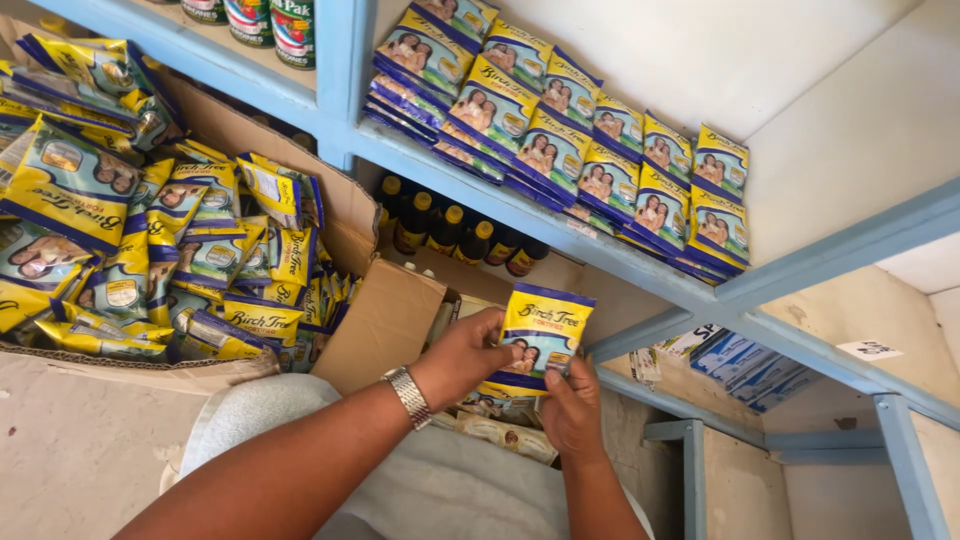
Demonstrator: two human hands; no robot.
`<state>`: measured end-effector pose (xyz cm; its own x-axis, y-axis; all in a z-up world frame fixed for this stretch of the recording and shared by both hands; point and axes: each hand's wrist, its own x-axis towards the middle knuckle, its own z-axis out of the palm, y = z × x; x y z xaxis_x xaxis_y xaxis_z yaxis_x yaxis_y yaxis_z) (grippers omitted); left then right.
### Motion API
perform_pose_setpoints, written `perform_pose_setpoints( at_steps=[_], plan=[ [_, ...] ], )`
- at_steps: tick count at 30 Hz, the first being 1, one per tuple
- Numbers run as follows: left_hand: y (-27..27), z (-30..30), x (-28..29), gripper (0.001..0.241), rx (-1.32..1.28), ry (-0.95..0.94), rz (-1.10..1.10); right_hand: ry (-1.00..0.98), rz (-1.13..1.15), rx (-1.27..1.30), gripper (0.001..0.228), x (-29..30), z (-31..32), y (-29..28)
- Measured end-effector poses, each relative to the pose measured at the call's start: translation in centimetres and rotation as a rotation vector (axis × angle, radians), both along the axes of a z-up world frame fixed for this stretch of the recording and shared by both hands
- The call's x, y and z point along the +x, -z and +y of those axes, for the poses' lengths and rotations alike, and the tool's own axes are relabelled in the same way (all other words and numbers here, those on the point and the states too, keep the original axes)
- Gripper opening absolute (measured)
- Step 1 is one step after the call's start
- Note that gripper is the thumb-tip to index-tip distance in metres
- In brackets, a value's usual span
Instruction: Organizing and stocking small milk powder packets on lower grocery shelves.
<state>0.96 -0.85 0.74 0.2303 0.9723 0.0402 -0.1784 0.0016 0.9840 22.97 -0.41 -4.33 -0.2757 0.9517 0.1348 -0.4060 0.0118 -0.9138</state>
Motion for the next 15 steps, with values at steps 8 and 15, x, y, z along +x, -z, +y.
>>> perform_pose_setpoints(
  at_steps=[8, 15],
  plan=[
    [0.2, -1.7, -0.7, 0.018, -0.015, 0.091, -0.198, -0.103, 0.098, -0.092, 0.054, 0.4, -0.9, -1.4],
    [-2.7, -1.4, -2.6, 0.026, -0.272, 0.224, -0.299, -0.15, -0.196, -0.228, 0.049, -1.5, -1.5, -6.6]
  ],
)
